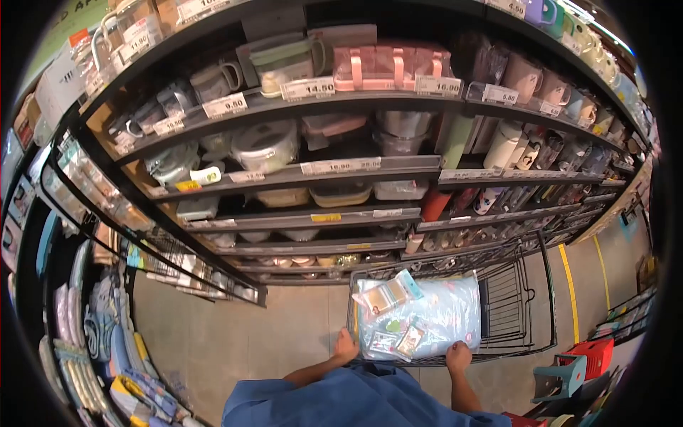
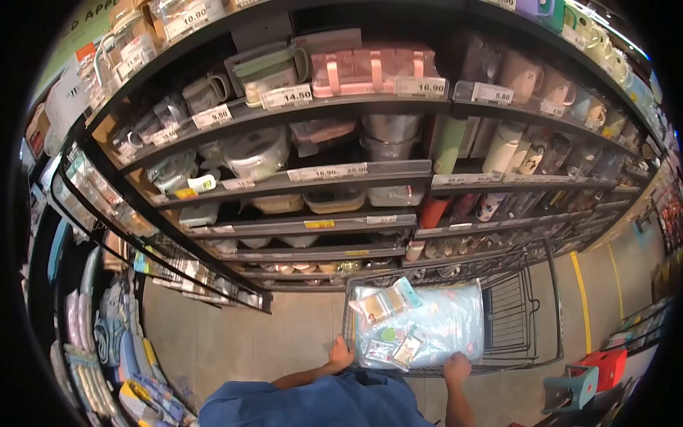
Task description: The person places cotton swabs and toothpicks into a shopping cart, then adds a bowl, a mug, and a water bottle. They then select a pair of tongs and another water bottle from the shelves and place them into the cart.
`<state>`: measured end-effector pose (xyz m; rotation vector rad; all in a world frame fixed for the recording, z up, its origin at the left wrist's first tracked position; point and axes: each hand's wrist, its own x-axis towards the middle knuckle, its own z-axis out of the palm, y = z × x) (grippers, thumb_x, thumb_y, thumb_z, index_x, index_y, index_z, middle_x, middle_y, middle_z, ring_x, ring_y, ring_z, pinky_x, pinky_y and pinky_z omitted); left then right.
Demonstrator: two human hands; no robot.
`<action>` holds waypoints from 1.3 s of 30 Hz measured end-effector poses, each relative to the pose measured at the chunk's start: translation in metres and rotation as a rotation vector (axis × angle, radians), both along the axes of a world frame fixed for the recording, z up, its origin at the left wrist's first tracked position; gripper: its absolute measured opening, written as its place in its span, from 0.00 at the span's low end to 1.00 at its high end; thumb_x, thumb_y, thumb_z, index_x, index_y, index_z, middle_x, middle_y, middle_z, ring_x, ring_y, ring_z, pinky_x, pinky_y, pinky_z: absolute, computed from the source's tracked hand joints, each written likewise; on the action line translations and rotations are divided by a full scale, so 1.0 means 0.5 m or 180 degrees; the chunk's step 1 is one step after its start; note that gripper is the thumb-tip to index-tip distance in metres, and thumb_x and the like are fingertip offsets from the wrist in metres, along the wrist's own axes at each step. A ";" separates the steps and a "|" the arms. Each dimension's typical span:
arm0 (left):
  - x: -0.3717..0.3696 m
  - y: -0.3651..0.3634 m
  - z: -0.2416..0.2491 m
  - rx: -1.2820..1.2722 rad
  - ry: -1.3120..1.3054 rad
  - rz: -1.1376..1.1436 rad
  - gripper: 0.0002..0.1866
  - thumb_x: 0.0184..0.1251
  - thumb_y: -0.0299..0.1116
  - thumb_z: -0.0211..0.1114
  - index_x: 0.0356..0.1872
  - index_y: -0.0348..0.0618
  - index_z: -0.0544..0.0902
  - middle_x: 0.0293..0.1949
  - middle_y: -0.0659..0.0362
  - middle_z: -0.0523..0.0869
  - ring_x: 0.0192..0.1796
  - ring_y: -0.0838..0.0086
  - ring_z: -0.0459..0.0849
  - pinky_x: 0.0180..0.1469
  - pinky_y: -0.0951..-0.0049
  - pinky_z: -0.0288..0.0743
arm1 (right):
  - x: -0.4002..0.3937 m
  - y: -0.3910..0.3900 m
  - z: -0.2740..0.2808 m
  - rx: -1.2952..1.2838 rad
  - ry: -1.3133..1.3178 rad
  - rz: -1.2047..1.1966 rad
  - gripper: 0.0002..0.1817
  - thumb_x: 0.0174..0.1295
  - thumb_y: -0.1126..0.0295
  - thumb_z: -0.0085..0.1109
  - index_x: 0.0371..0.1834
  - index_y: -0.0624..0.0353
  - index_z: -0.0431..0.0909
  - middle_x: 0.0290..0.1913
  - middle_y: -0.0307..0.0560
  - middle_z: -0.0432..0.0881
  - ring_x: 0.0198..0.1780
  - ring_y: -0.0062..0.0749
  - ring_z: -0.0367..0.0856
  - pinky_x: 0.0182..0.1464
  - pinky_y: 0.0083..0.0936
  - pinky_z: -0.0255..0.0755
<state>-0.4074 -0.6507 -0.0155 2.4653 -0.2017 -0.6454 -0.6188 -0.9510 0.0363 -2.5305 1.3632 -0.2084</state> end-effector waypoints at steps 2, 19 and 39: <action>0.025 -0.002 0.044 0.0125 0.0599 -0.0133 0.32 0.58 0.39 0.62 0.57 0.33 0.58 0.54 0.34 0.73 0.53 0.39 0.77 0.55 0.47 0.72 | 0.008 -0.002 -0.009 -0.0266 -0.0102 -0.0059 0.07 0.49 0.68 0.59 0.24 0.60 0.80 0.28 0.54 0.83 0.32 0.52 0.82 0.36 0.44 0.75; 0.415 -0.198 0.551 -0.2511 -0.2339 -0.0703 0.24 0.58 0.25 0.64 0.57 0.36 0.72 0.45 0.49 0.81 0.48 0.59 0.82 0.52 0.65 0.74 | 0.612 -0.056 0.514 -0.0165 -0.3043 0.2071 0.24 0.52 0.71 0.67 0.54 0.65 0.75 0.47 0.55 0.83 0.49 0.43 0.83 0.51 0.32 0.74; 0.636 -0.421 0.856 -0.2439 -0.1936 -0.0114 0.28 0.48 0.39 0.66 0.44 0.22 0.72 0.36 0.37 0.81 0.41 0.46 0.80 0.51 0.57 0.73 | 0.908 -0.071 0.752 0.0258 -0.3126 0.1435 0.47 0.36 0.59 0.77 0.60 0.73 0.66 0.55 0.64 0.76 0.59 0.49 0.75 0.59 0.36 0.69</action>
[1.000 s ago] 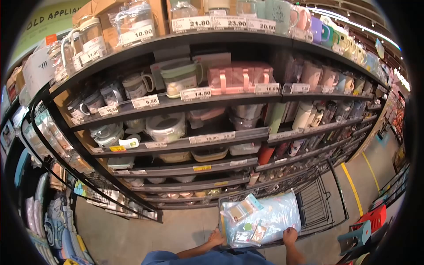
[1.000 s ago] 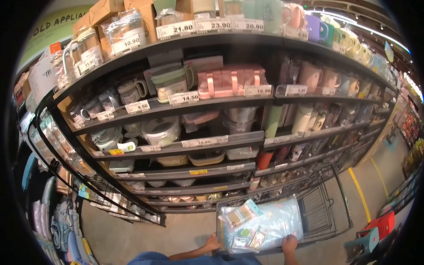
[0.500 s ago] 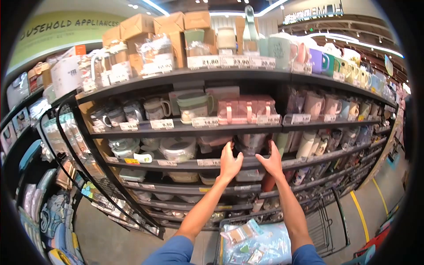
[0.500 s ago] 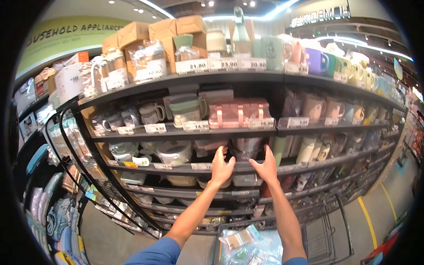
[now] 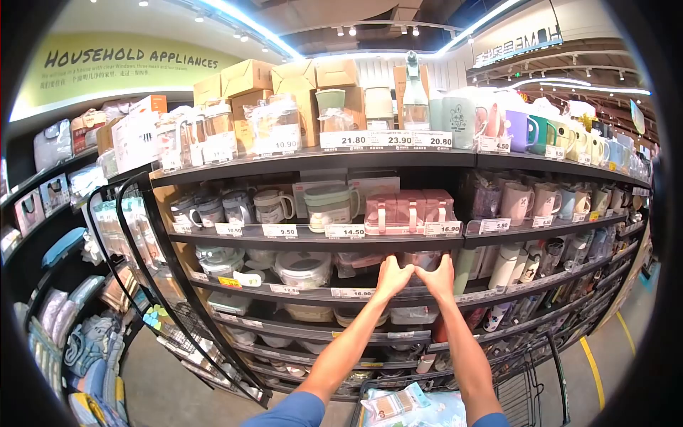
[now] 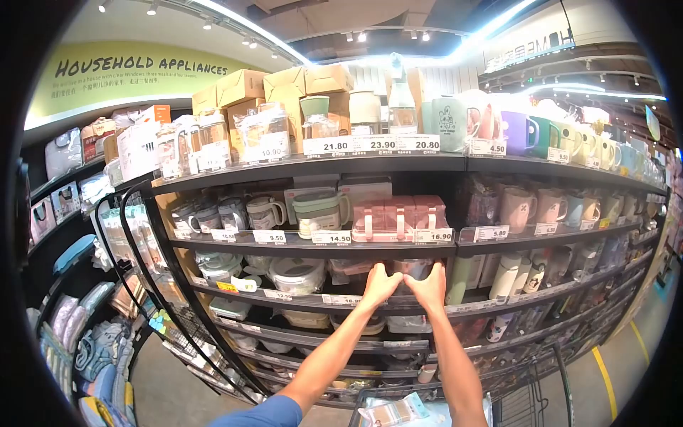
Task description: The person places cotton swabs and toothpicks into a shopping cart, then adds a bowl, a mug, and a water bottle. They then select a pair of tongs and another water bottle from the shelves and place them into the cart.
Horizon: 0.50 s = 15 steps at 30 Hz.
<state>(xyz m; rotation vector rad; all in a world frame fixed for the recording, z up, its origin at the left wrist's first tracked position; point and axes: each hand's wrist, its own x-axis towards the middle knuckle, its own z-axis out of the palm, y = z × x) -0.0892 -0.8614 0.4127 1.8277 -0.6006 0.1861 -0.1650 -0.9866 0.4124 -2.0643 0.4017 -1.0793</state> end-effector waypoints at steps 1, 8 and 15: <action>-0.023 0.005 0.002 0.0006 0.0005 0.0006 0.28 0.48 0.39 0.66 0.44 0.22 0.72 0.36 0.37 0.81 0.41 0.46 0.80 0.51 0.57 0.73 | -0.013 0.010 -0.004 0.0006 0.0005 0.0006 0.47 0.36 0.59 0.77 0.60 0.73 0.66 0.55 0.64 0.76 0.59 0.49 0.75 0.59 0.36 0.69; -0.128 0.045 -0.018 -0.0590 -0.0724 0.0045 0.43 0.50 0.32 0.65 0.68 0.32 0.54 0.61 0.38 0.66 0.66 0.48 0.63 0.69 0.57 0.57 | -0.099 0.057 -0.018 0.0254 -0.0659 0.0408 0.55 0.35 0.65 0.78 0.68 0.70 0.56 0.61 0.60 0.67 0.64 0.48 0.68 0.65 0.37 0.63; -0.397 0.149 -0.145 -0.0523 -0.1090 0.0074 0.47 0.49 0.30 0.70 0.68 0.25 0.53 0.67 0.37 0.60 0.69 0.45 0.58 0.71 0.53 0.51 | -0.326 0.115 -0.174 0.0859 -0.0691 0.1142 0.59 0.27 0.70 0.77 0.70 0.67 0.54 0.62 0.54 0.64 0.66 0.44 0.63 0.67 0.37 0.59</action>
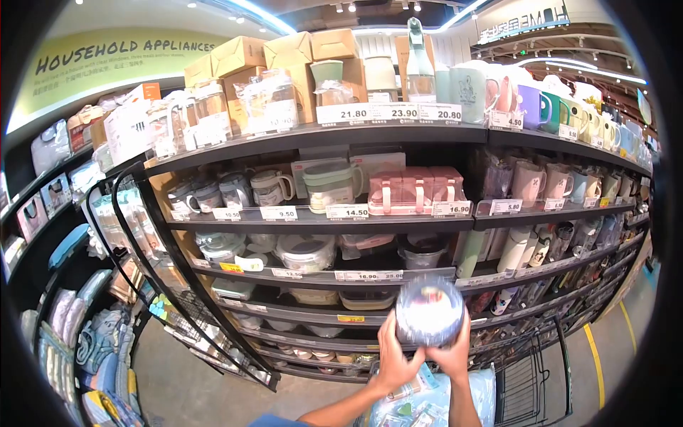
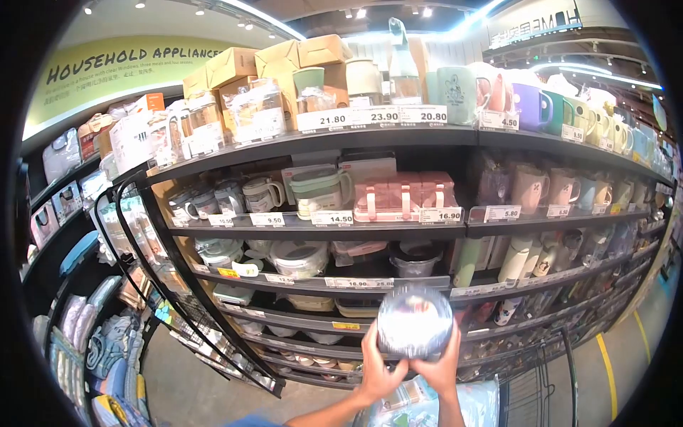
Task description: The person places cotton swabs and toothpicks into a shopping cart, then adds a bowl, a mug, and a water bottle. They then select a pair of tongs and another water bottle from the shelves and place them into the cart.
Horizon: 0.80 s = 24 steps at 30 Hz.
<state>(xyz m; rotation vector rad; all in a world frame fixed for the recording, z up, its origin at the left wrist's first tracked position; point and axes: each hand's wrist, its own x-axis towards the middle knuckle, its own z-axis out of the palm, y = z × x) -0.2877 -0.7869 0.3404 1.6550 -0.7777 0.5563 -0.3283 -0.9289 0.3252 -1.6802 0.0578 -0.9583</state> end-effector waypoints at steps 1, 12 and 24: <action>-0.034 0.012 -0.042 -0.0067 0.0148 -0.0213 0.47 0.47 0.30 0.71 0.67 0.26 0.53 0.67 0.36 0.60 0.69 0.44 0.58 0.71 0.53 0.50 | -0.041 -0.003 -0.032 -0.0123 0.0059 0.0108 0.60 0.27 0.71 0.77 0.70 0.67 0.53 0.62 0.52 0.62 0.67 0.42 0.62 0.68 0.36 0.60; -0.240 0.044 -0.435 0.1347 0.2590 -0.1759 0.47 0.48 0.31 0.70 0.67 0.25 0.52 0.62 0.37 0.64 0.67 0.48 0.61 0.70 0.59 0.55 | -0.412 0.023 -0.407 0.1361 0.1747 -0.0049 0.62 0.33 0.71 0.80 0.73 0.64 0.47 0.68 0.52 0.60 0.70 0.39 0.60 0.69 0.37 0.60; -0.218 -0.139 -0.541 0.1997 0.2614 -0.2248 0.43 0.49 0.33 0.70 0.64 0.27 0.56 0.54 0.41 0.73 0.57 0.59 0.75 0.58 0.67 0.70 | -0.443 -0.085 -0.557 0.1678 0.1818 -0.1127 0.43 0.54 0.66 0.68 0.71 0.67 0.55 0.66 0.57 0.65 0.68 0.41 0.64 0.65 0.31 0.64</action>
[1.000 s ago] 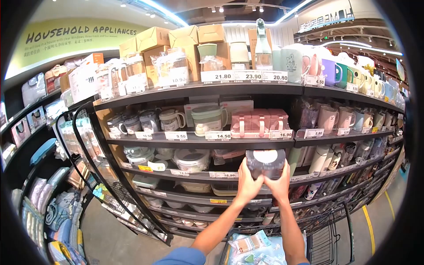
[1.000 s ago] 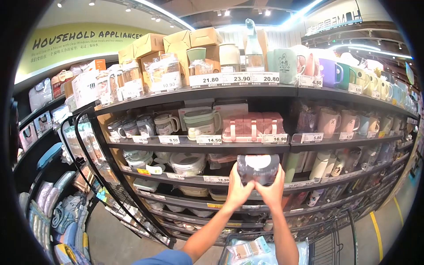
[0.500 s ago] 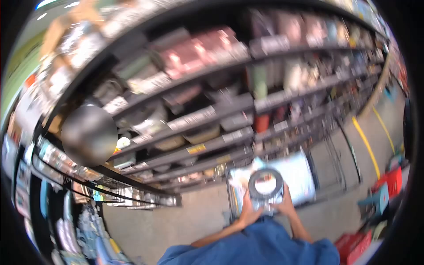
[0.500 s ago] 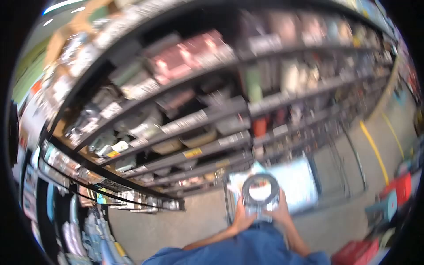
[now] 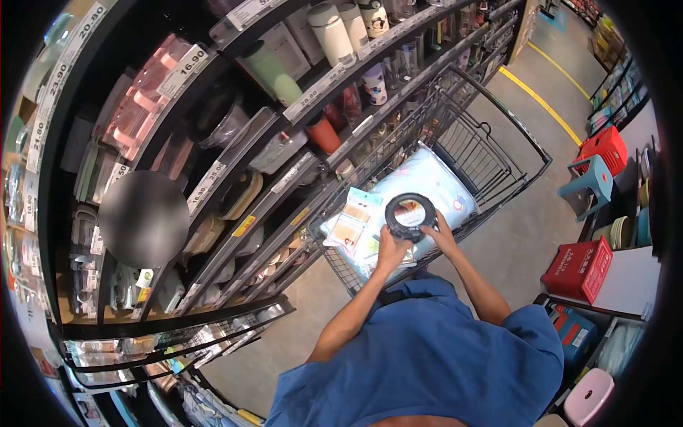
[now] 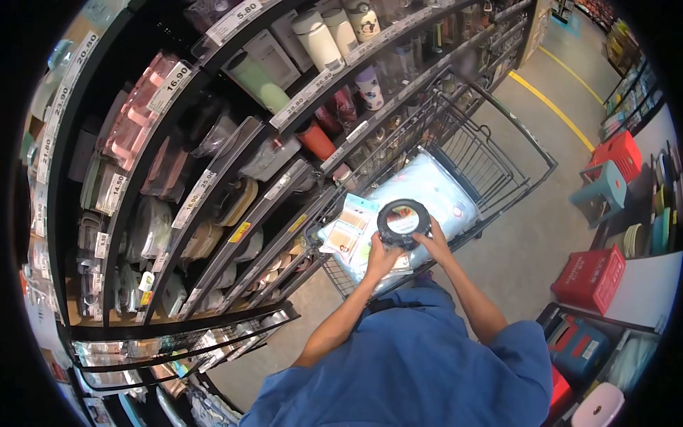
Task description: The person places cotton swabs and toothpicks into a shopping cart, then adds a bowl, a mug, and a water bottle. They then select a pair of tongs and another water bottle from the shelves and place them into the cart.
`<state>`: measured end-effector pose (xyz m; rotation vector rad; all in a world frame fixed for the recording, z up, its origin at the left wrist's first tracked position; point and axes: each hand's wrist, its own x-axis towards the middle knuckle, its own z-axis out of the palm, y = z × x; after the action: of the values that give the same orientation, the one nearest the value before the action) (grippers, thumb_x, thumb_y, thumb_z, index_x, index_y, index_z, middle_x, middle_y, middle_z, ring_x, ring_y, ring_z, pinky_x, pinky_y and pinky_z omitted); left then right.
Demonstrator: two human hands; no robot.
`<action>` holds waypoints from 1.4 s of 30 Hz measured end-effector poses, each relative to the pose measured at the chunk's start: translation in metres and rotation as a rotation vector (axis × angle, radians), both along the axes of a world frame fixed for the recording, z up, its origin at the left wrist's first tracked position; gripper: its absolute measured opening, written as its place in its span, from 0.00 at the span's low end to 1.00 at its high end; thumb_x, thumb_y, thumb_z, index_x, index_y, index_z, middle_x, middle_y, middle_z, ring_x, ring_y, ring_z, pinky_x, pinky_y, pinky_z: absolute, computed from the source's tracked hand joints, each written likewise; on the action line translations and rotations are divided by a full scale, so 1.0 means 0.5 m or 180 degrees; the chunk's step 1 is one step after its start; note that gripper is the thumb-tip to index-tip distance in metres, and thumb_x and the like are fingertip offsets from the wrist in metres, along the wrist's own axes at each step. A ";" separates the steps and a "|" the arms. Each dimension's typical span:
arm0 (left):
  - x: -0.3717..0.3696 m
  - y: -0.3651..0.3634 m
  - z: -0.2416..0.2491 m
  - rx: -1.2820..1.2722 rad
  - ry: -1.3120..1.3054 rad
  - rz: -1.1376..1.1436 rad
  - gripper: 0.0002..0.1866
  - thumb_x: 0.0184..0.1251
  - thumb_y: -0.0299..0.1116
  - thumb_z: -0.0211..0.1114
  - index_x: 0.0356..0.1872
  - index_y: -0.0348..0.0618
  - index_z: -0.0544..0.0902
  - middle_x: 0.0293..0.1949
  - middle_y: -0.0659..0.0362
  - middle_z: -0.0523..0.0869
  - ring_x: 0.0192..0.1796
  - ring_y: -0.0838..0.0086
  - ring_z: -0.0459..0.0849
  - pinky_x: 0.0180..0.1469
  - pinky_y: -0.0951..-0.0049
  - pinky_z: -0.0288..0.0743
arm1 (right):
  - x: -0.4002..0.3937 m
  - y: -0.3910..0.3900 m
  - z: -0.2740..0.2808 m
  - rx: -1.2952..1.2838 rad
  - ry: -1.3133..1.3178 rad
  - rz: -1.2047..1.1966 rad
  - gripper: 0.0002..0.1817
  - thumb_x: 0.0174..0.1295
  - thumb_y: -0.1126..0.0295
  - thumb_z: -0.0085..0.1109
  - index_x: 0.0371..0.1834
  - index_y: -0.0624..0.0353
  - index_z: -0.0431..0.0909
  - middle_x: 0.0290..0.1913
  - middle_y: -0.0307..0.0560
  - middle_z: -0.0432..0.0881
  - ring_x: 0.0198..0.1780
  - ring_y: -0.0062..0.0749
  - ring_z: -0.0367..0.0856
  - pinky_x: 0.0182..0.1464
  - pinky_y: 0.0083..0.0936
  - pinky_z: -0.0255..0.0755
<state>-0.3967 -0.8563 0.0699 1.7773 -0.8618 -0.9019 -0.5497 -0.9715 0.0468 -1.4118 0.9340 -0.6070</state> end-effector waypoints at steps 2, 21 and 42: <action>0.016 -0.040 -0.002 -0.0047 -0.0291 0.0185 0.42 0.47 0.33 0.70 0.63 0.27 0.60 0.54 0.41 0.75 0.58 0.57 0.75 0.60 0.66 0.69 | 0.033 -0.033 -0.022 0.0073 -0.0189 -0.0119 0.42 0.54 0.65 0.68 0.70 0.67 0.56 0.66 0.58 0.66 0.67 0.42 0.65 0.66 0.31 0.62; 0.070 0.295 -0.081 0.0464 -0.1841 0.1663 0.27 0.52 0.28 0.63 0.55 0.29 0.70 0.53 0.39 0.74 0.59 0.45 0.70 0.62 0.54 0.63 | -0.066 -0.118 0.000 -0.2263 0.2322 0.0547 0.17 0.56 0.63 0.59 0.43 0.65 0.80 0.41 0.60 0.82 0.41 0.53 0.82 0.45 0.44 0.76; 0.050 0.319 -0.197 0.2015 -0.0974 0.1805 0.21 0.58 0.31 0.59 0.47 0.33 0.63 0.41 0.33 0.78 0.44 0.39 0.79 0.49 0.47 0.71 | 0.114 0.025 -0.214 -0.1320 0.2016 0.2122 0.19 0.49 0.58 0.64 0.36 0.64 0.80 0.35 0.60 0.83 0.42 0.52 0.82 0.47 0.39 0.75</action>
<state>-0.3716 -0.6969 -0.0286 2.5763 -0.2019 -0.5539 -0.4926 -0.9589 -0.0603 -2.2220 0.7546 0.1862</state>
